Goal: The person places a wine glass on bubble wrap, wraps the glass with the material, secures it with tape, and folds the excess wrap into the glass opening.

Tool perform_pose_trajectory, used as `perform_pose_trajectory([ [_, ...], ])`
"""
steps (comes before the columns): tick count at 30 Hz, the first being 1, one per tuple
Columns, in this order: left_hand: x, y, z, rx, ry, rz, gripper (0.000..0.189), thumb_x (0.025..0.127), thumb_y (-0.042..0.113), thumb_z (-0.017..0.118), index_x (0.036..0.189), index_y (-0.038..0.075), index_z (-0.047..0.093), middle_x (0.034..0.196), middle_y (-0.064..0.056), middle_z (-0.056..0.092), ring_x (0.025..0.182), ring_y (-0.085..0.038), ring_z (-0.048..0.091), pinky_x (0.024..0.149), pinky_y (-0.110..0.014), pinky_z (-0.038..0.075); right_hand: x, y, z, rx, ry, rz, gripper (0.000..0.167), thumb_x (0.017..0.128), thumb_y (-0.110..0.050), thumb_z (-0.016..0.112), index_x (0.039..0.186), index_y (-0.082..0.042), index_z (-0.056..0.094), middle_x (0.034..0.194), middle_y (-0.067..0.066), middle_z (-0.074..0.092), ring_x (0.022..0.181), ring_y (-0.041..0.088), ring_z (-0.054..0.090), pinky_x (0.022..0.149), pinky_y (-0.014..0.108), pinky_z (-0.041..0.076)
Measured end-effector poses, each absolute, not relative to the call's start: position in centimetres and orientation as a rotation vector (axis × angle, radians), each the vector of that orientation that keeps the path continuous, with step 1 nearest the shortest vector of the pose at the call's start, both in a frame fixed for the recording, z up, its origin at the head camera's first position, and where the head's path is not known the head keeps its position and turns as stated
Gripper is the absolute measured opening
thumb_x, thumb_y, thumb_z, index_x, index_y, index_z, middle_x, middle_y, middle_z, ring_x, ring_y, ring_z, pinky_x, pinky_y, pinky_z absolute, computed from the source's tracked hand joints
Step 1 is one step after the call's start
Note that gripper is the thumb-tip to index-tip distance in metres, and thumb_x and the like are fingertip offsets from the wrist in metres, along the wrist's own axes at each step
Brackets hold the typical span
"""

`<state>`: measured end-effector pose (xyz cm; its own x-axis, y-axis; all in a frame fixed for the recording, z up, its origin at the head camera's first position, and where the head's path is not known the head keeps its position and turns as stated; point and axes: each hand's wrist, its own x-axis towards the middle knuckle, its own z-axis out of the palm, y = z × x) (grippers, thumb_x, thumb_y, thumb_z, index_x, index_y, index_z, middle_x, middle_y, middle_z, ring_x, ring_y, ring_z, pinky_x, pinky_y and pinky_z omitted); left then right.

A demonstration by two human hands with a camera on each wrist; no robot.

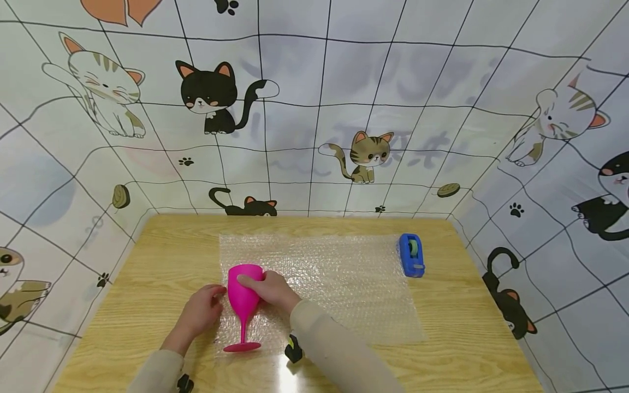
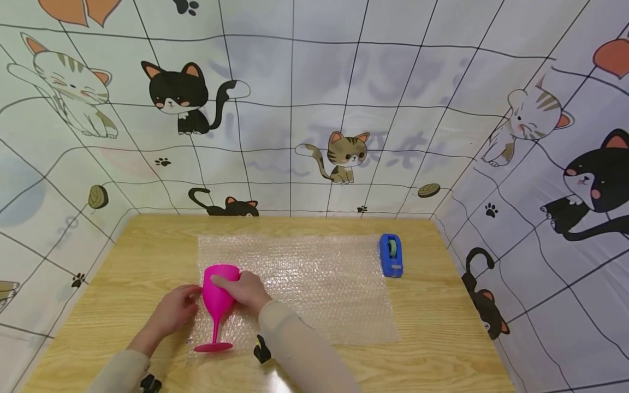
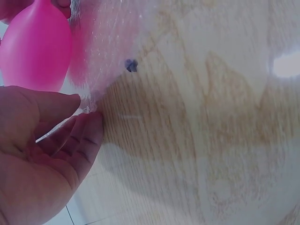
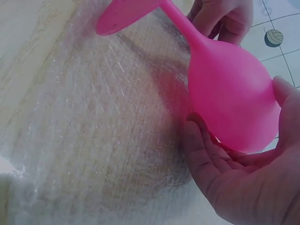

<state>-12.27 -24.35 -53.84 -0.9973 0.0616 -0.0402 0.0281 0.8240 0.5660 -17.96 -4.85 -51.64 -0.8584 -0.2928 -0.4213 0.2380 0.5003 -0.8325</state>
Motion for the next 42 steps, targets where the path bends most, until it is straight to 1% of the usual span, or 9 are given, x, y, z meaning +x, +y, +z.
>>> perform_pose_trajectory([
  [7, -12.2, -24.1, -53.5, -0.023, 2.934, 0.951, 0.035, 0.087, -0.001, 0.056, 0.121, -0.006, 0.060, 0.114, -0.024, 0.064, 0.105, -0.039, 0.062, 0.092, -0.055, 0.050, -18.1, -4.5, -51.8, -0.035, 2.249, -1.329, 0.074, 0.079, -0.067, 0.065, 0.112, -0.001, 0.061, 0.091, 0.006, 0.064, 0.083, 0.020, 0.060, 0.071, 0.032, 0.050],
  [12, -12.4, -24.1, -53.5, -0.128, 2.939, 0.932, 0.035, 0.091, 0.003, 0.051, 0.124, -0.006, 0.058, 0.113, -0.024, 0.065, 0.106, -0.040, 0.061, 0.091, -0.055, 0.050, -18.5, -4.3, -52.0, -0.055, 2.293, -1.292, 0.070, 0.078, -0.066, 0.065, 0.108, -0.003, 0.059, 0.092, 0.006, 0.062, 0.082, 0.019, 0.057, 0.068, 0.030, 0.047],
  [16, -12.5, -24.3, -53.5, -0.215, 2.915, 0.909, 0.038, 0.091, 0.008, 0.050, 0.125, -0.006, 0.057, 0.113, -0.024, 0.065, 0.101, -0.037, 0.063, 0.087, -0.053, 0.051, -18.5, -4.4, -51.9, -0.028, 2.276, -1.318, 0.068, 0.077, -0.065, 0.068, 0.105, -0.005, 0.055, 0.090, 0.006, 0.060, 0.081, 0.019, 0.056, 0.066, 0.030, 0.046],
  [19, -12.5, -24.3, -53.4, -0.273, 2.866, 0.948, 0.038, 0.092, 0.011, 0.050, 0.126, -0.006, 0.058, 0.113, -0.023, 0.066, 0.099, -0.033, 0.063, 0.085, -0.049, 0.052, -18.4, -4.4, -51.8, -0.019, 2.269, -1.333, 0.067, 0.077, -0.065, 0.068, 0.104, -0.005, 0.055, 0.090, 0.006, 0.060, 0.081, 0.019, 0.056, 0.066, 0.030, 0.047],
  [25, -12.8, -24.1, -52.9, -0.367, 2.744, 1.095, 0.043, 0.094, 0.016, 0.049, 0.130, -0.008, 0.054, 0.118, -0.024, 0.063, 0.105, -0.034, 0.060, 0.088, -0.046, 0.051, -18.3, -4.4, -51.7, -0.004, 2.250, -1.362, 0.066, 0.077, -0.062, 0.070, 0.105, -0.005, 0.055, 0.092, 0.007, 0.061, 0.083, 0.020, 0.057, 0.068, 0.031, 0.048],
  [30, -13.0, -23.9, -52.5, -0.457, 2.651, 1.190, 0.047, 0.092, 0.016, 0.048, 0.133, -0.008, 0.050, 0.116, -0.024, 0.061, 0.097, -0.029, 0.058, 0.074, -0.031, 0.050, -18.4, -4.4, -51.8, -0.003, 2.253, -1.353, 0.067, 0.076, -0.064, 0.069, 0.105, -0.005, 0.056, 0.091, 0.006, 0.061, 0.083, 0.019, 0.058, 0.069, 0.032, 0.048],
  [33, -13.1, -23.9, -52.5, -0.504, 2.576, 1.275, 0.048, 0.091, 0.014, 0.047, 0.133, -0.009, 0.049, 0.117, -0.026, 0.059, 0.091, -0.026, 0.058, 0.067, -0.025, 0.048, -18.4, -4.4, -51.8, -0.008, 2.262, -1.340, 0.068, 0.076, -0.065, 0.069, 0.105, -0.005, 0.056, 0.091, 0.006, 0.061, 0.082, 0.019, 0.058, 0.068, 0.032, 0.048],
  [37, -13.4, -23.8, -52.6, -0.558, 2.493, 1.373, 0.046, 0.092, 0.012, 0.045, 0.133, -0.010, 0.047, 0.117, -0.027, 0.057, 0.085, -0.020, 0.059, 0.066, -0.025, 0.051, -18.4, -4.3, -51.8, -0.018, 2.271, -1.325, 0.069, 0.076, -0.066, 0.068, 0.105, -0.004, 0.056, 0.090, 0.006, 0.061, 0.081, 0.020, 0.057, 0.067, 0.031, 0.048],
  [42, -13.7, -23.8, -52.7, -0.567, 2.472, 1.417, 0.044, 0.094, 0.013, 0.046, 0.131, -0.012, 0.048, 0.106, -0.025, 0.061, 0.078, -0.017, 0.059, 0.065, -0.026, 0.051, -18.4, -4.3, -51.7, -0.021, 2.269, -1.325, 0.067, 0.077, -0.064, 0.068, 0.104, -0.004, 0.056, 0.090, 0.006, 0.061, 0.082, 0.019, 0.057, 0.068, 0.031, 0.048],
])
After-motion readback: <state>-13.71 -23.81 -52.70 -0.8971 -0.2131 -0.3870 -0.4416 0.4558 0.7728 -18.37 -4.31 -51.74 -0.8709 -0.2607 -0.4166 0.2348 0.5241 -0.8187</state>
